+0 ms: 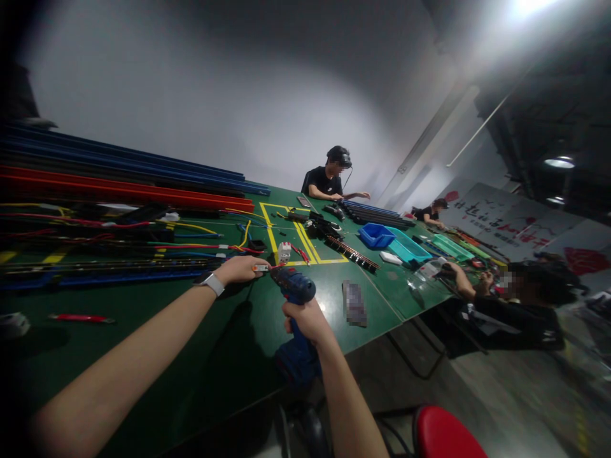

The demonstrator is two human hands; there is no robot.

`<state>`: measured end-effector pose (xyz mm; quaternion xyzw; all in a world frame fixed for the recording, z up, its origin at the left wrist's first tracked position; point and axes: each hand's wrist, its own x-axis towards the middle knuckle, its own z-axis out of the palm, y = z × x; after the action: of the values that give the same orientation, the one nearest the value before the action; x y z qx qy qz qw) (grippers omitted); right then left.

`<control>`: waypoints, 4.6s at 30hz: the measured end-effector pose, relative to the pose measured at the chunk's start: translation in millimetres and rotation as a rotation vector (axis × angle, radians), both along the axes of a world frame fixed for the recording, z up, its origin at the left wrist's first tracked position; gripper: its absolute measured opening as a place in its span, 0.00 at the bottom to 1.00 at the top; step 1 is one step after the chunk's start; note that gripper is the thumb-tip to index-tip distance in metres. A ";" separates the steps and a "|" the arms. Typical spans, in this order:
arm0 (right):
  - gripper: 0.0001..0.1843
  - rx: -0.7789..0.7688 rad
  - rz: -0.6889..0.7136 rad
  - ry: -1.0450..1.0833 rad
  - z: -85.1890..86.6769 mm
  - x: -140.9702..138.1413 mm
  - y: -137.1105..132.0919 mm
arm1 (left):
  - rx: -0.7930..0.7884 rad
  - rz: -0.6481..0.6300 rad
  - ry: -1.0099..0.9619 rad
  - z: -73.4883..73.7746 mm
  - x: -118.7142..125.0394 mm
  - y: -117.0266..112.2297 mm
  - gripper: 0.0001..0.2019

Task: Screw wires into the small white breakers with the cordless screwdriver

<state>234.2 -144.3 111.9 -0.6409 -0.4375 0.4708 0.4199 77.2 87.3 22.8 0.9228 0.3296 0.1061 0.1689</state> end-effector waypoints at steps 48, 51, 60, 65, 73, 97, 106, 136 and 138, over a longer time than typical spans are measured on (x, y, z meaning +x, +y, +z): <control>0.10 0.033 0.030 0.029 -0.6 1.2 -0.9 | -0.039 0.003 -0.018 -3.2 -0.6 2.3 0.21; 0.10 0.038 0.028 0.027 -0.7 1.3 -0.9 | -0.027 -0.004 -0.013 -4.5 -0.3 3.3 0.21; 0.10 0.034 0.028 0.043 -2.1 1.4 -0.2 | -0.009 -0.008 -0.019 -6.8 -0.2 4.1 0.20; 0.10 0.023 0.024 0.035 -3.3 2.0 1.2 | 0.000 -0.001 -0.010 -4.6 -0.2 2.7 0.21; 0.10 0.038 0.008 0.017 -3.5 1.9 -0.9 | -0.002 0.001 -0.008 -1.7 -0.3 0.7 0.22; 0.09 0.055 0.029 -0.004 -10.5 6.0 -0.5 | -0.024 0.010 -0.025 3.8 -1.8 -4.8 0.21; 0.09 0.042 0.015 0.021 -7.5 4.4 -1.2 | -0.033 0.016 -0.009 -1.8 -0.1 0.7 0.22; 0.10 0.045 0.018 0.012 0.1 1.2 -4.4 | -0.047 0.021 0.004 3.8 -0.2 -3.2 0.22; 0.10 0.032 0.021 -0.002 0.2 1.8 -4.3 | -0.050 0.026 0.003 3.9 -0.3 -3.4 0.22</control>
<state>235.9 -148.7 112.1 -0.6298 -0.4523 0.4673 0.4247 76.9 83.9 26.7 0.9142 0.3442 0.0986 0.1900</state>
